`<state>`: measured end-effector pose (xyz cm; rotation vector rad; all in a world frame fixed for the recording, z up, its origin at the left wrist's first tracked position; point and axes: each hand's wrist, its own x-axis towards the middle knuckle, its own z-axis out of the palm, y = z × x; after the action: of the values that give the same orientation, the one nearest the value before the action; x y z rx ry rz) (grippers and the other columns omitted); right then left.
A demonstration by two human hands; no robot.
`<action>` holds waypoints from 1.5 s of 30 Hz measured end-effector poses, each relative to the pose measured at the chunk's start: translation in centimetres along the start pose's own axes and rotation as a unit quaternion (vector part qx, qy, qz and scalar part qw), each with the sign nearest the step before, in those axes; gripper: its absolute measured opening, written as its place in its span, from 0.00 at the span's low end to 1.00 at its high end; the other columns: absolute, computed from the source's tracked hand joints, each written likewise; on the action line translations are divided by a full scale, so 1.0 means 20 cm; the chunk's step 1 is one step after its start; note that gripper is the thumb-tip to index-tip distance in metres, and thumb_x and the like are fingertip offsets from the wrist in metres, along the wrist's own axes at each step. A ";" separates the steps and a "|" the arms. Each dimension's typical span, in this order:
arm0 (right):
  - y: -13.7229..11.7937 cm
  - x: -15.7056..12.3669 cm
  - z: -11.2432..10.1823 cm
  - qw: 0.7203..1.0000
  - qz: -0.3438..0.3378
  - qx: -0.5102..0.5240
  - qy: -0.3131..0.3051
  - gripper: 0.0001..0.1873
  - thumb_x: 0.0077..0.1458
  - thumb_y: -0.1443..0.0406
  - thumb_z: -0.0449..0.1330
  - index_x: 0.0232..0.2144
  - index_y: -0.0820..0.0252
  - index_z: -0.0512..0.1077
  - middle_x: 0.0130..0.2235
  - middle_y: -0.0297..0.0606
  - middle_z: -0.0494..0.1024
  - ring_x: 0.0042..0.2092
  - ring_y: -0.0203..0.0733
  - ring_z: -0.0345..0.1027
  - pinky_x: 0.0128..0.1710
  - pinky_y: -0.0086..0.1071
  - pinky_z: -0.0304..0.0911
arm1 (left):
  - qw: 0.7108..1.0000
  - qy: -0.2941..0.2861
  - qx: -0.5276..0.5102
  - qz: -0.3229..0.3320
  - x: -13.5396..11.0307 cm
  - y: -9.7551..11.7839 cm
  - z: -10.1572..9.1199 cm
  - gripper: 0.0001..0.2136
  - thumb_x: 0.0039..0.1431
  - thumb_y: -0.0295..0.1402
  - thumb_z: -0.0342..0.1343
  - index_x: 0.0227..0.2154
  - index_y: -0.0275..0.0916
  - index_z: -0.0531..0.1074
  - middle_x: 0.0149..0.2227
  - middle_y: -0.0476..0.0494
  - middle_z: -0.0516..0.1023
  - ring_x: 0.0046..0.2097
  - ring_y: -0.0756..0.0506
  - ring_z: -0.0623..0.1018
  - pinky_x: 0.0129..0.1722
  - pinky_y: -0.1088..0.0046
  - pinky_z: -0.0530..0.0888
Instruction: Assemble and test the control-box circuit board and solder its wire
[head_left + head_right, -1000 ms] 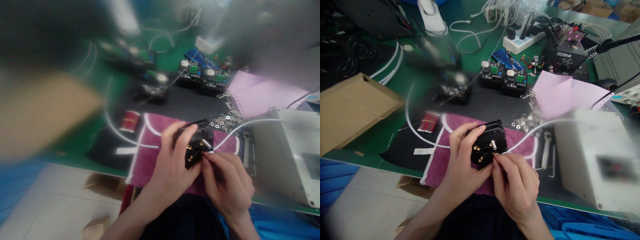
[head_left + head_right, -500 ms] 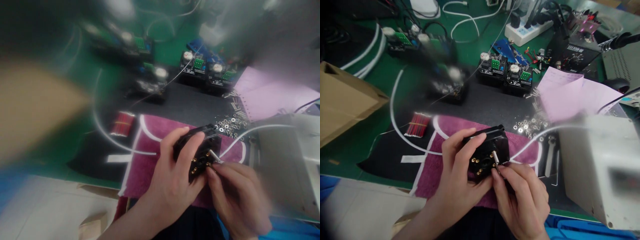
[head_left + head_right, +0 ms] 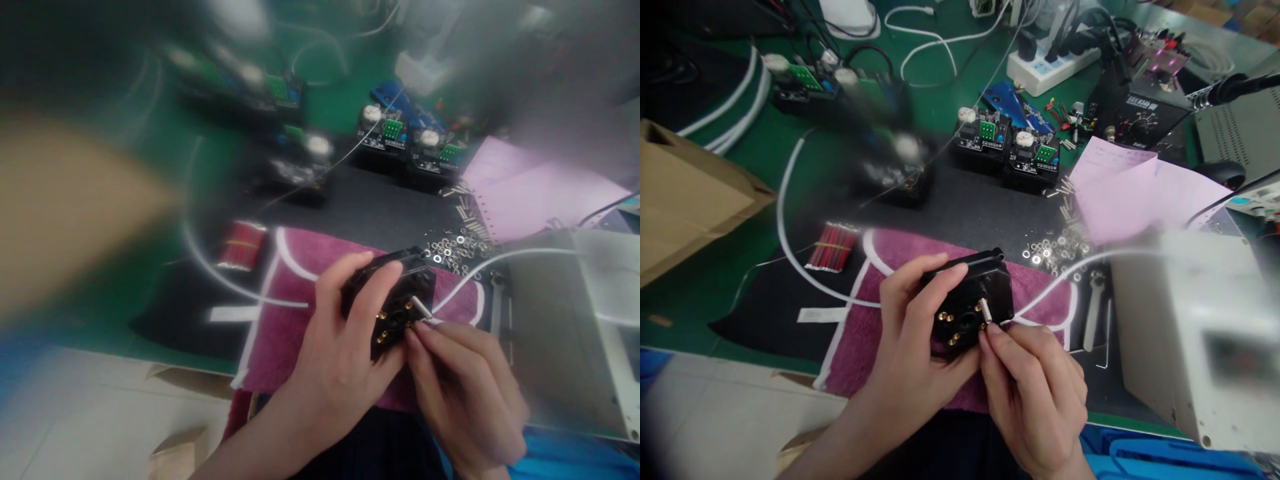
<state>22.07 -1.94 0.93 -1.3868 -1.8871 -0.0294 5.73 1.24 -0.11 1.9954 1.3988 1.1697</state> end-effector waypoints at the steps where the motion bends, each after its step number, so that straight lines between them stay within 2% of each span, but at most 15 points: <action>1: 0.00 0.00 0.00 1.000 0.000 -0.001 0.000 0.14 0.58 0.77 0.72 0.44 0.60 0.79 0.40 0.36 0.84 0.39 0.37 0.79 0.38 0.30 0.76 | 1.000 -0.002 -0.001 0.002 0.00 0.00 0.00 0.33 0.63 0.26 0.68 0.68 0.40 0.63 0.67 0.34 0.63 0.68 0.38 0.71 0.71 0.54 0.74; 7: 0.00 0.00 0.00 1.000 0.002 -0.010 0.008 0.12 0.60 0.75 0.72 0.43 0.58 0.79 0.39 0.35 0.85 0.37 0.37 0.81 0.36 0.30 0.77 | 1.000 0.000 -0.001 0.009 0.00 -0.01 0.00 0.36 0.61 0.26 0.69 0.69 0.39 0.62 0.67 0.33 0.62 0.68 0.38 0.71 0.72 0.55 0.73; 13: 0.00 -0.01 0.00 1.000 0.008 0.004 0.011 0.12 0.59 0.76 0.73 0.42 0.60 0.78 0.39 0.37 0.85 0.38 0.36 0.80 0.38 0.29 0.75 | 1.000 0.001 0.003 -0.001 0.00 -0.01 0.01 0.36 0.62 0.27 0.69 0.69 0.44 0.61 0.68 0.34 0.62 0.69 0.35 0.71 0.72 0.48 0.72; 21: 0.00 -0.01 0.00 1.000 0.021 0.021 0.009 0.13 0.58 0.78 0.71 0.43 0.62 0.78 0.39 0.37 0.84 0.37 0.35 0.79 0.37 0.29 0.73 | 1.000 -0.003 -0.015 -0.005 0.00 -0.01 0.01 0.35 0.63 0.28 0.68 0.69 0.44 0.61 0.68 0.34 0.62 0.69 0.36 0.71 0.70 0.52 0.75; 28: -0.01 0.00 -0.01 1.000 0.017 0.016 0.005 0.12 0.59 0.78 0.70 0.43 0.65 0.78 0.39 0.38 0.84 0.38 0.34 0.78 0.39 0.28 0.72 | 1.000 -0.001 -0.022 0.000 0.01 -0.01 0.01 0.32 0.64 0.29 0.67 0.68 0.40 0.62 0.67 0.34 0.62 0.69 0.39 0.71 0.71 0.60 0.74; 37: 0.00 0.01 0.00 1.000 0.007 -0.005 0.015 0.09 0.61 0.75 0.70 0.40 0.60 0.77 0.36 0.34 0.82 0.34 0.34 0.77 0.33 0.28 0.71 | 1.000 -0.002 -0.029 -0.007 0.01 -0.02 0.02 0.34 0.63 0.27 0.67 0.69 0.45 0.62 0.68 0.34 0.62 0.69 0.36 0.71 0.69 0.52 0.76; 45: -0.01 0.01 0.00 1.000 0.014 0.006 0.013 0.10 0.60 0.76 0.71 0.39 0.60 0.77 0.36 0.35 0.82 0.34 0.34 0.77 0.34 0.28 0.71 | 1.000 0.005 -0.023 -0.002 0.01 -0.01 0.02 0.32 0.64 0.29 0.67 0.68 0.42 0.63 0.67 0.34 0.62 0.69 0.38 0.71 0.70 0.56 0.75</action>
<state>21.88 -1.87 1.08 -1.3978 -1.8429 -0.0210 5.98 1.54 -0.54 1.9578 1.3673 1.2010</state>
